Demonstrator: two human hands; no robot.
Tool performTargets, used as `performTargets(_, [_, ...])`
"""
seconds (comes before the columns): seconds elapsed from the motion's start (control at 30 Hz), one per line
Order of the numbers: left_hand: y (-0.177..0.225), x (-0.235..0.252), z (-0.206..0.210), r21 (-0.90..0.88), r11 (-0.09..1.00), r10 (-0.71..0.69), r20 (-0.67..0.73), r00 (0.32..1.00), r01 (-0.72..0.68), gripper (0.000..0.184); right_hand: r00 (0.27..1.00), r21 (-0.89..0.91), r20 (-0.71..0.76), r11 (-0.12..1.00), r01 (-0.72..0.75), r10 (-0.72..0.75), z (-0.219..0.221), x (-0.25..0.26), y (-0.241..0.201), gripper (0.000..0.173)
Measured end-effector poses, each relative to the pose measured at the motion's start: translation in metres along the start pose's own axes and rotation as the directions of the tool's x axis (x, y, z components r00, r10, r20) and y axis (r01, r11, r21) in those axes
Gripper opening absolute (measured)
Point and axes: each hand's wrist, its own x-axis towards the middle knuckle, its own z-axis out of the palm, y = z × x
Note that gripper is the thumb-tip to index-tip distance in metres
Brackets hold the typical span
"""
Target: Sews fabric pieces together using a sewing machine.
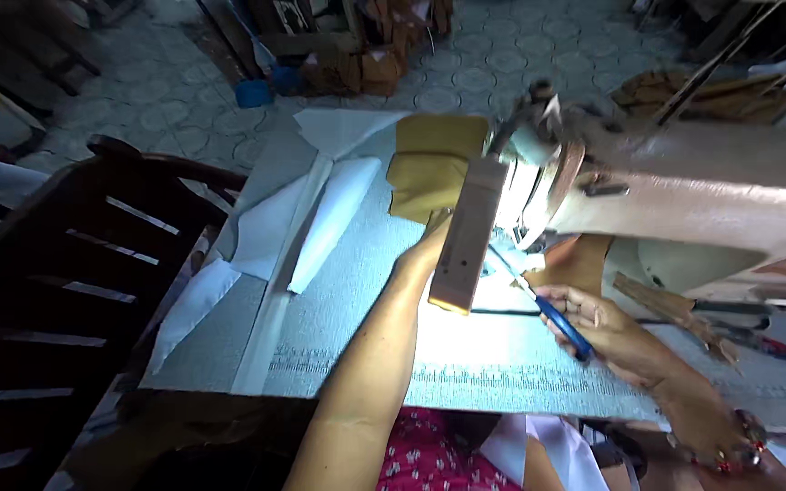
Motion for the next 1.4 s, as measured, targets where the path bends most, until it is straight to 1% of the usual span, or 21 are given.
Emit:
performTargets(0.07, [0.010,0.000,-0.004,0.008,1.000,-0.008,0.004,1.000,0.008,0.039,1.000,-0.007,0.007,1.000,0.016,-0.016,0.000,0.000,-0.002,0.049])
performTargets(0.13, [0.028,-0.003,-0.016,-0.008,0.999,-0.038,0.110,0.993,0.039,0.029,1.000,0.019,0.007,1.000,-0.006,0.006,0.002,0.001,0.000,0.049])
performTargets(0.2, [0.042,-0.007,-0.029,-0.023,0.999,-0.034,0.172,0.984,0.038,0.030,0.999,0.086,-0.017,0.996,-0.036,0.038,0.002,0.004,-0.003,0.035])
performTargets(0.23, [0.043,-0.008,-0.032,-0.028,1.000,-0.007,0.165,0.986,0.012,0.030,0.999,0.105,-0.022,0.994,-0.040,0.043,0.001,0.006,-0.005,0.032])
performTargets(0.37, [0.047,-0.018,-0.034,-0.039,0.996,0.081,0.115,0.990,-0.077,0.031,1.000,0.089,0.016,0.996,0.016,-0.018,-0.004,0.011,-0.002,0.046])
performTargets(0.47, [0.057,-0.027,-0.046,-0.043,0.997,0.062,0.132,0.989,-0.056,0.033,0.999,0.088,0.018,0.996,0.031,-0.032,-0.007,0.015,0.000,0.048])
performTargets(0.63, [0.040,-0.011,-0.028,-0.004,0.997,0.081,0.129,0.988,-0.081,0.037,0.999,0.074,-0.040,0.997,0.021,-0.018,-0.008,0.016,0.001,0.050])
performTargets(0.7, [0.036,-0.007,-0.025,-0.023,0.995,0.094,0.112,0.989,-0.092,0.037,0.998,0.069,-0.063,0.997,0.034,-0.029,-0.009,0.017,0.002,0.052])
performTargets(0.77, [0.043,-0.011,-0.034,-0.086,0.995,0.057,0.109,0.992,-0.048,0.038,0.996,0.058,-0.070,0.997,0.052,-0.048,-0.010,0.019,0.003,0.053])
performTargets(0.83, [0.051,-0.022,-0.038,-0.177,0.984,0.026,0.059,0.998,-0.015,0.041,0.993,0.037,-0.087,0.996,0.085,-0.081,-0.010,0.011,0.008,0.055])
performTargets(0.9, [0.051,-0.029,-0.034,-0.208,0.976,0.049,-0.086,0.995,-0.066,0.049,0.980,-0.035,-0.105,0.986,0.165,-0.168,-0.013,-0.003,0.019,0.061])
performTargets(0.93, [0.051,-0.031,-0.033,-0.173,0.982,0.050,-0.146,0.988,-0.075,0.054,0.970,-0.111,-0.116,0.973,0.203,-0.216,-0.017,-0.012,0.025,0.067])
performTargets(0.97, [0.050,-0.031,-0.032,-0.106,0.993,0.031,-0.181,0.983,-0.051,0.052,0.958,-0.225,-0.137,0.949,0.219,-0.253,-0.020,-0.024,0.032,0.075])
performTargets(1.0, [0.050,-0.031,-0.031,-0.028,0.999,-0.022,-0.177,0.984,0.017,0.046,0.943,-0.376,-0.168,0.903,0.206,-0.286,-0.022,-0.038,0.038,0.083])
performTargets(1.03, [0.053,-0.032,-0.033,0.039,0.993,-0.110,-0.130,0.985,0.116,0.044,0.924,-0.531,-0.196,0.828,0.180,-0.327,-0.026,-0.053,0.045,0.086])
performTargets(1.1, [0.065,-0.036,-0.039,0.128,0.950,-0.283,-0.043,0.958,0.286,0.052,0.837,-0.781,-0.221,0.605,0.154,-0.500,-0.034,-0.075,0.065,0.080])
performTargets(1.13, [0.073,-0.040,-0.041,0.161,0.925,-0.345,-0.021,0.938,0.344,0.056,0.787,-0.858,-0.216,0.497,0.129,-0.578,-0.038,-0.083,0.075,0.075])
performTargets(1.2, [0.081,-0.041,-0.043,0.198,0.874,-0.450,-0.017,0.893,0.444,0.064,0.717,-0.918,-0.255,0.394,0.030,-0.649,-0.045,-0.089,0.091,0.064])
performTargets(1.27, [0.076,-0.031,-0.038,0.228,0.819,-0.541,0.005,0.841,0.526,0.070,0.669,-0.928,-0.317,0.364,-0.075,-0.672,-0.048,-0.087,0.105,0.051])
performTargets(1.3, [0.070,-0.027,-0.032,0.255,0.801,-0.559,-0.006,0.829,0.542,0.071,0.656,-0.925,-0.347,0.359,-0.123,-0.670,-0.048,-0.085,0.108,0.048])
performTargets(1.4, [0.066,-0.022,-0.037,0.307,0.807,-0.527,-0.014,0.850,0.505,0.070,0.660,-0.902,-0.426,0.349,-0.255,-0.619,-0.035,-0.080,0.085,0.040])
